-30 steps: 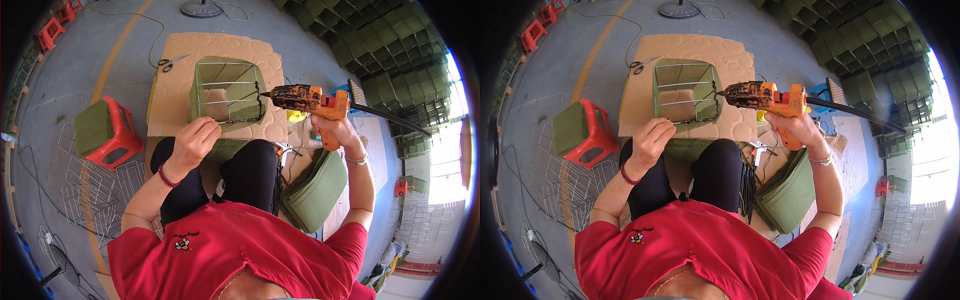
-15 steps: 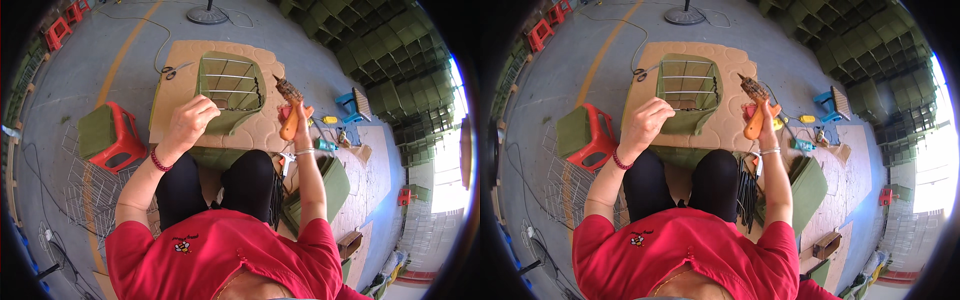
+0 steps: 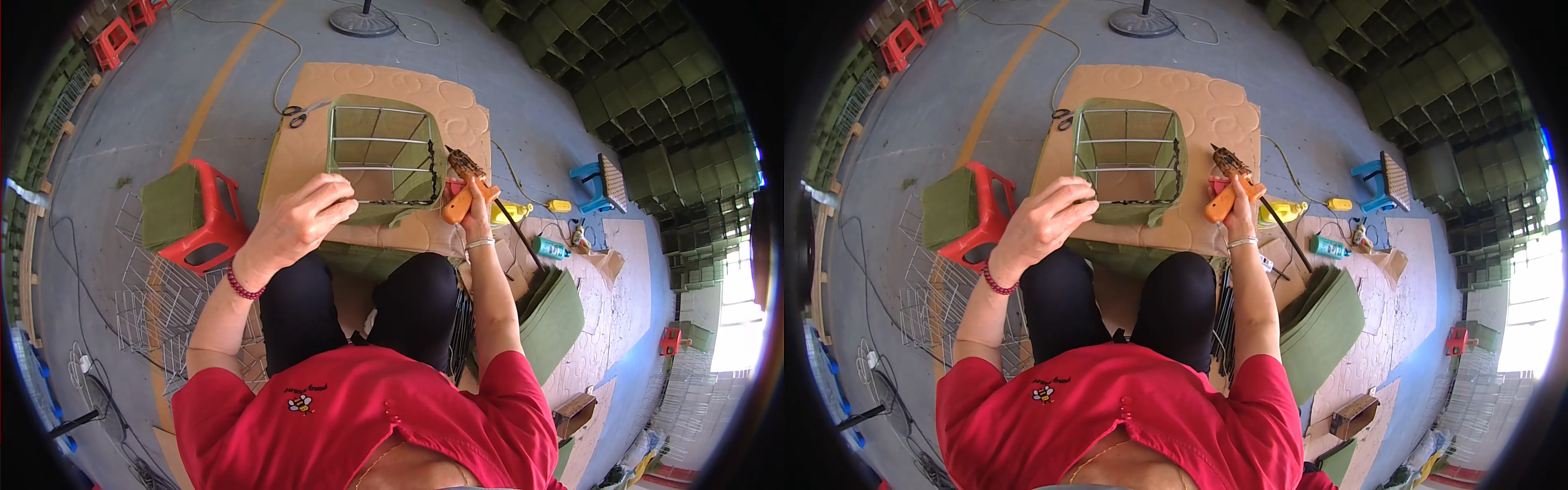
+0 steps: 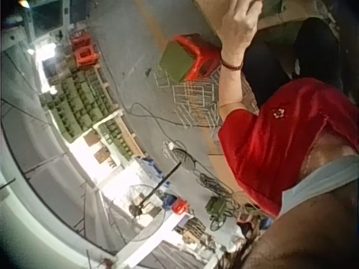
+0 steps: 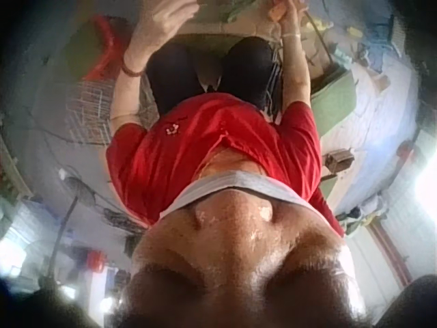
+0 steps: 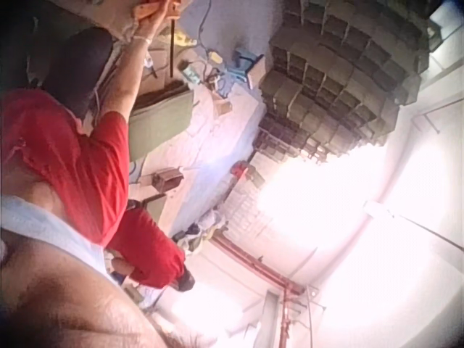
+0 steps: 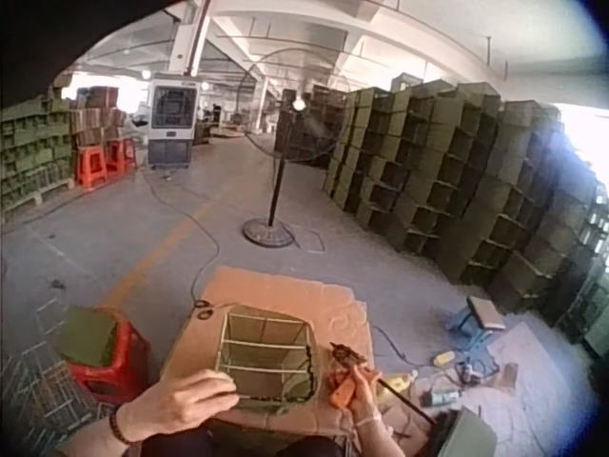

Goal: Using a hot glue gun to attach green fabric covers to a wire frame box.

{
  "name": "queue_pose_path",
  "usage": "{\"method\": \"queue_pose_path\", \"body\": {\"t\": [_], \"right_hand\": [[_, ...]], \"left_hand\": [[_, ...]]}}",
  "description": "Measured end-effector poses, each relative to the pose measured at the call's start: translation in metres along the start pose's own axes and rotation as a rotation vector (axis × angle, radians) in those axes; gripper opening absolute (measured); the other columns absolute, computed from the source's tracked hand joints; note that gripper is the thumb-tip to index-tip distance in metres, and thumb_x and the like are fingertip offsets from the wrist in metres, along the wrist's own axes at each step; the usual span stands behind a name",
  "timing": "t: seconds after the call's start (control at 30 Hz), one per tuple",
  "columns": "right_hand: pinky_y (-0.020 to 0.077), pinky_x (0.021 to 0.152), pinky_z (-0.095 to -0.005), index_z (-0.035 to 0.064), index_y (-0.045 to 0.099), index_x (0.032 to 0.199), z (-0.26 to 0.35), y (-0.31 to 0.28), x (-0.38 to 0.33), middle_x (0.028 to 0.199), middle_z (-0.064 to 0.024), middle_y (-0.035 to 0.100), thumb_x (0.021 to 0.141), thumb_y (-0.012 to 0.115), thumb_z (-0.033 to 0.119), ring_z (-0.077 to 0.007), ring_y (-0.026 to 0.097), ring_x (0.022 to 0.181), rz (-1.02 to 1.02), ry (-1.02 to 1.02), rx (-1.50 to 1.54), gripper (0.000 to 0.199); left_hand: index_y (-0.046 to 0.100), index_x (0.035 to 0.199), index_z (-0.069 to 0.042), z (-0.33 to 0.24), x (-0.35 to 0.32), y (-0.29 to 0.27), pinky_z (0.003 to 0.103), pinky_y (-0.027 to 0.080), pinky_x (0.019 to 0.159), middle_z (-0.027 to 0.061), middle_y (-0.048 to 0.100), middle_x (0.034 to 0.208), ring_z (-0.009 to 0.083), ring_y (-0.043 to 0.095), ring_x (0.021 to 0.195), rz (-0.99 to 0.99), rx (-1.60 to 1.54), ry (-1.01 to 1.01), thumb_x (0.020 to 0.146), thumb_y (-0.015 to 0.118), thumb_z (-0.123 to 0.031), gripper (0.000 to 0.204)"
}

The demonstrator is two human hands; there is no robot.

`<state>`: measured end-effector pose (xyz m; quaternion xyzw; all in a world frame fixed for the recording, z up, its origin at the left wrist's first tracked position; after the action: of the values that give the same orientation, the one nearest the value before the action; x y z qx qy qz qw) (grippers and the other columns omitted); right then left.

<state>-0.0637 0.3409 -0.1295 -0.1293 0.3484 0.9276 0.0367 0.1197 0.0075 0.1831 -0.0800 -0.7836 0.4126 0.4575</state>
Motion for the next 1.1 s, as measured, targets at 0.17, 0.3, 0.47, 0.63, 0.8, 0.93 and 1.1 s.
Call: {"method": "queue_pose_path", "body": {"t": [0.17,0.3,0.47,0.63,0.8,0.93,1.1], "right_hand": [[0.0564,0.085,-0.0436,0.0045,0.056,0.113,0.022,0.0,-0.008,0.103,-0.0154,0.067,0.094,0.061,0.03,-0.0302,0.066,0.1,0.037,-0.035,0.007,0.032],[0.051,0.096,-0.044,0.0003,0.055,0.111,0.058,0.042,-0.043,0.106,-0.0167,0.066,0.097,0.055,0.027,-0.0331,0.062,0.111,0.162,-0.07,-0.094,0.03],[0.0448,0.103,-0.0481,-0.0021,0.056,0.108,0.115,0.139,-0.113,0.108,-0.0191,0.063,0.087,0.066,0.025,-0.04,0.057,0.116,0.46,-0.135,-0.268,0.036],[0.0483,0.092,-0.0408,-0.0055,0.057,0.109,0.118,0.24,-0.2,0.095,-0.0174,0.066,0.08,0.073,0.031,-0.0287,0.063,0.096,0.67,0.088,-0.675,0.05],[0.0498,0.08,-0.0293,-0.0025,0.059,0.109,0.101,0.258,-0.232,0.092,-0.0058,0.067,0.084,0.075,0.009,-0.0142,0.063,0.086,0.544,0.233,-1.068,0.031],[0.0507,0.078,-0.0297,-0.0007,0.056,0.114,0.099,0.254,-0.23,0.094,-0.0054,0.065,0.084,0.075,0.009,-0.0135,0.063,0.083,0.546,0.218,-1.206,0.037],[0.0516,0.075,-0.0303,-0.0015,0.055,0.114,0.095,0.26,-0.235,0.092,-0.0071,0.065,0.085,0.074,0.007,-0.0146,0.063,0.083,0.55,0.251,-1.091,0.037]], "left_hand": [[0.064,0.097,-0.002,0.004,-0.003,-0.007,0.031,0.057,0.082,0.0061,0.059,0.107,0.0225,0.056,0.11,0.153,0.117,0.041,0.073,0.067,-0.001,0.025],[0.064,0.096,-0.003,0.006,-0.005,-0.006,0.029,0.057,0.078,0.0044,0.06,0.101,0.0198,0.058,0.103,0.168,0.264,0.079,0.072,0.066,-0.002,0.024],[0.065,0.088,-0.001,-0.004,-0.015,-0.009,0.031,0.055,0.062,0.0055,0.06,0.085,0.0221,0.059,0.086,-0.015,0.2,0.138,0.064,0.068,0.002,0.025],[0.065,0.086,-0.001,-0.012,-0.028,-0.01,0.031,0.055,0.06,0.0061,0.061,0.085,0.0221,0.059,0.083,-0.053,0.203,0.173,0.062,0.069,0.001,0.025],[0.063,0.079,-0.003,-0.019,-0.032,-0.007,0.03,0.055,0.067,0.0038,0.062,0.088,0.0192,0.06,0.088,-0.058,0.213,0.179,0.066,0.07,-0.001,0.015],[0.063,0.078,-0.003,-0.022,-0.033,-0.009,0.031,0.056,0.07,0.0044,0.063,0.091,0.0197,0.061,0.091,-0.079,0.212,0.195,0.066,0.07,-0.002,0.013],[0.064,0.078,-0.003,-0.021,-0.034,-0.009,0.031,0.056,0.073,0.0041,0.063,0.091,0.0197,0.061,0.092,-0.102,0.208,0.197,0.064,0.069,-0.002,0.015]]}}
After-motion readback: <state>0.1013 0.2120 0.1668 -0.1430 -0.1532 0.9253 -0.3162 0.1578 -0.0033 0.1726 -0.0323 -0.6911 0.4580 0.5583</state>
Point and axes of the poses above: each hand's wrist, its own x-axis towards the middle knuckle, its own y-axis out of the palm, z = x × y, the point moved 10 cm from there along x, towards the middle knuckle
